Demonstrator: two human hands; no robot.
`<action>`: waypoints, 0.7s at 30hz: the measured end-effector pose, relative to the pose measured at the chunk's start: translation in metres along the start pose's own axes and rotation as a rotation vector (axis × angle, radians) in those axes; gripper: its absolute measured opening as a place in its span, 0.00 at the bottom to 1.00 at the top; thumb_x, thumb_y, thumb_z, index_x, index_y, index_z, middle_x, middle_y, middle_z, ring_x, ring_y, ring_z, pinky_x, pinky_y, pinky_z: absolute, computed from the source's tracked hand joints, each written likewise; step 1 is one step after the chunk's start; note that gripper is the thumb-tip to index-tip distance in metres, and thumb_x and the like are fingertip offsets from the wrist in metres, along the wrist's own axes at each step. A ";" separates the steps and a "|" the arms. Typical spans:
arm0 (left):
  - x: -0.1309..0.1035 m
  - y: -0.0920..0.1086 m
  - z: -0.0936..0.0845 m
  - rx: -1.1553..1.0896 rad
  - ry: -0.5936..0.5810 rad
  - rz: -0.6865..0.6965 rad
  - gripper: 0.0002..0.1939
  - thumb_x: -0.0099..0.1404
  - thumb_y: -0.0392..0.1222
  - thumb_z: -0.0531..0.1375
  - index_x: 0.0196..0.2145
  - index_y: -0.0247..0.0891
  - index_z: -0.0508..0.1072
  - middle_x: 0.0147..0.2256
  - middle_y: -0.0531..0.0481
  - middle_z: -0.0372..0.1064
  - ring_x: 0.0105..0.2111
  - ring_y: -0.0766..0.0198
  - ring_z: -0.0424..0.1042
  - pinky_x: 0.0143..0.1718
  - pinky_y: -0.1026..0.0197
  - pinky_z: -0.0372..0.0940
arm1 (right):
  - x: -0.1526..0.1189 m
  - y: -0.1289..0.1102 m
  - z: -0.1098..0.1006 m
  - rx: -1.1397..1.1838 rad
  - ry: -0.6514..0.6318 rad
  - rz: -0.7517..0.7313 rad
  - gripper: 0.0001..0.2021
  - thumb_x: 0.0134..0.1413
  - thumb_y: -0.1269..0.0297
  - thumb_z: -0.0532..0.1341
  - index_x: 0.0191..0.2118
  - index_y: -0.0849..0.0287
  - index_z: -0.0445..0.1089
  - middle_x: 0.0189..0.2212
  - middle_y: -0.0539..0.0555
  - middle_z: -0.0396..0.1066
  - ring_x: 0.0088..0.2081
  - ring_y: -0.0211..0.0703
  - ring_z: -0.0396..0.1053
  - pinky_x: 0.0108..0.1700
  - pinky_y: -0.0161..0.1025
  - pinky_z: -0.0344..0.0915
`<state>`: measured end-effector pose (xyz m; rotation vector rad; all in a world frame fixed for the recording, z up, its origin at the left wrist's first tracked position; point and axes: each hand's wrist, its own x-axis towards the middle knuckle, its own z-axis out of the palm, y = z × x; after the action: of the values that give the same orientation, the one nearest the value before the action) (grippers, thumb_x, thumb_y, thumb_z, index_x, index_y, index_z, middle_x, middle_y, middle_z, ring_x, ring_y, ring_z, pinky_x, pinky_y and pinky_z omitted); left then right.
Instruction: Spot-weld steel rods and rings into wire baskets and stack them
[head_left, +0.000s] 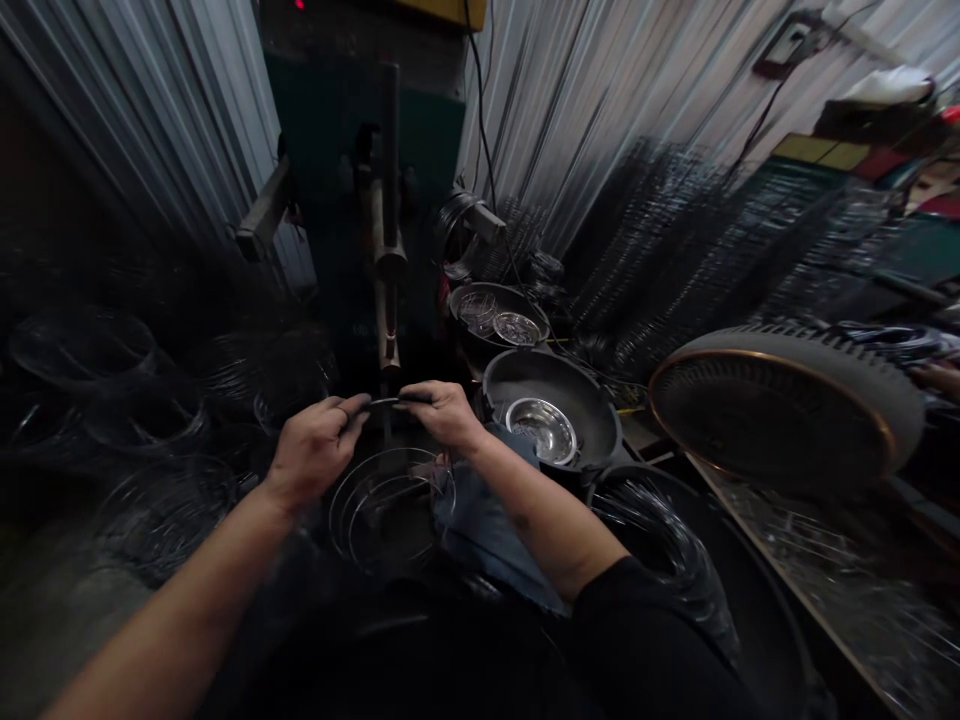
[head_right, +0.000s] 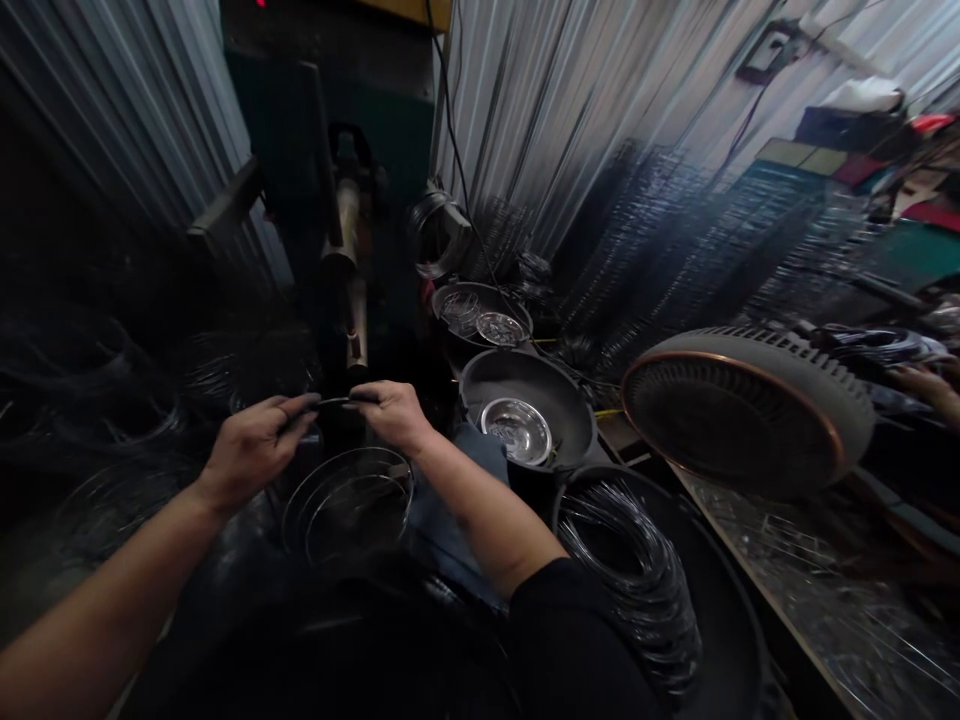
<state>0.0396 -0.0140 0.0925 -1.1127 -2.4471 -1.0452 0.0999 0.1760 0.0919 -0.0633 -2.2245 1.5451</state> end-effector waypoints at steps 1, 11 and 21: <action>0.006 -0.004 0.002 0.043 0.010 0.036 0.23 0.64 0.53 0.50 0.45 0.38 0.76 0.36 0.44 0.74 0.35 0.57 0.73 0.41 0.58 0.66 | 0.006 -0.002 -0.001 -0.020 0.009 0.004 0.04 0.44 0.69 0.67 0.28 0.54 0.78 0.27 0.47 0.76 0.33 0.41 0.72 0.42 0.38 0.66; 0.062 -0.035 0.030 0.011 -0.057 0.074 0.22 0.64 0.51 0.49 0.41 0.38 0.77 0.34 0.45 0.73 0.34 0.59 0.72 0.39 0.61 0.65 | 0.062 0.027 -0.010 -0.122 -0.006 0.129 0.03 0.44 0.71 0.68 0.28 0.56 0.78 0.27 0.48 0.76 0.35 0.43 0.72 0.44 0.40 0.65; 0.062 -0.048 0.045 -0.091 -0.129 0.069 0.20 0.65 0.49 0.50 0.38 0.35 0.78 0.35 0.44 0.74 0.34 0.62 0.73 0.38 0.64 0.66 | 0.054 0.026 -0.007 -0.532 -0.129 0.106 0.09 0.56 0.68 0.61 0.42 0.55 0.77 0.38 0.52 0.78 0.42 0.43 0.74 0.44 0.34 0.64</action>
<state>-0.0349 0.0300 0.0671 -1.3228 -2.4605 -1.1059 0.0480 0.2073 0.0878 -0.2469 -2.7170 0.9865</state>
